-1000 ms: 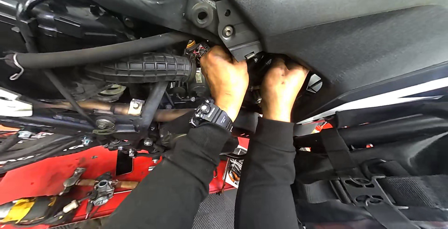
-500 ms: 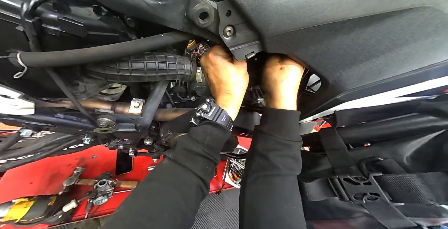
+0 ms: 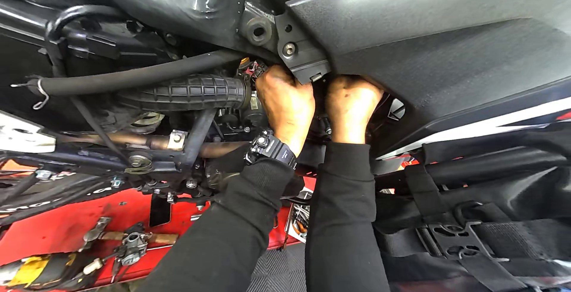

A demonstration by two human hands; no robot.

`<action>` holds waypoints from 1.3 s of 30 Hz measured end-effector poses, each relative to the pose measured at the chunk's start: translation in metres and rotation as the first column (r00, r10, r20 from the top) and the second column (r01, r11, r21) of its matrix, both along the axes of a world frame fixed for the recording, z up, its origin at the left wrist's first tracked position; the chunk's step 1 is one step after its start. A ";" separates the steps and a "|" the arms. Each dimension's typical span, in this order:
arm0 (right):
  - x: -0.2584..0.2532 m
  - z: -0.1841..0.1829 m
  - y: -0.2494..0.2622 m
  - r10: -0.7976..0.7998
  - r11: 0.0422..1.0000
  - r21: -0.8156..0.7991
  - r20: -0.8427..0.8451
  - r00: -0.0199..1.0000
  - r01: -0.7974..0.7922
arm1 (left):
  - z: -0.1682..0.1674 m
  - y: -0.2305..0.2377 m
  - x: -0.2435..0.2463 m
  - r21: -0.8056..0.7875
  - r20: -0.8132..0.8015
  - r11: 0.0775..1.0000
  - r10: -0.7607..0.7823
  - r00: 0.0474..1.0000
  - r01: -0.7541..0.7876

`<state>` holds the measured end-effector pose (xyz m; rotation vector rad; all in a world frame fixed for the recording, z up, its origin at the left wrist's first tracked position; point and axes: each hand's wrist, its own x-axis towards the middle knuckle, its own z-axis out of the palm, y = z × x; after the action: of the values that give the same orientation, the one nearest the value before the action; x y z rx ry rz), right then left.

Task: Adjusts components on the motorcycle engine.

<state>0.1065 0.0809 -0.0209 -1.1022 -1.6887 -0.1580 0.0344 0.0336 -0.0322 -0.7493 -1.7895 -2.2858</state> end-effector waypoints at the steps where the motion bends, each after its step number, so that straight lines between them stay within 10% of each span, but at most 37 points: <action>1: 0.002 -0.009 0.014 -0.025 0.997 0.074 -0.003 1.000 0.025 | 0.000 0.000 0.000 0.005 -0.002 1.000 -0.001 1.000 0.001; 3: 0.006 -0.030 0.054 -0.062 0.962 0.262 -0.047 0.997 0.072 | -0.001 0.001 0.000 0.016 -0.005 1.000 -0.002 1.000 0.002; 16: -0.022 -0.004 -0.006 -0.052 0.982 0.173 -0.154 0.987 0.079 | 0.001 -0.001 0.000 -0.006 0.006 1.000 -0.011 1.000 0.011; 22: -0.023 -0.007 -0.002 -0.024 0.980 0.189 -0.176 0.984 0.057 | -0.071 0.060 -0.031 0.232 -0.132 0.972 0.054 0.990 -0.022; 29: -0.024 -0.005 -0.004 -0.005 0.983 0.181 -0.210 0.978 0.044 | 0.002 -0.002 0.001 -0.016 0.028 0.999 -0.034 0.999 0.034; 39: -0.028 -0.020 0.015 -0.034 0.972 0.220 -0.231 0.972 0.086 | -0.020 0.016 -0.008 0.066 -0.055 0.998 0.022 0.998 -0.018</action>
<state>0.0787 0.0958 -0.0407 -0.9605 -1.3973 -0.2499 0.0268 0.0496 -0.0525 -0.7718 -1.6816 -2.2758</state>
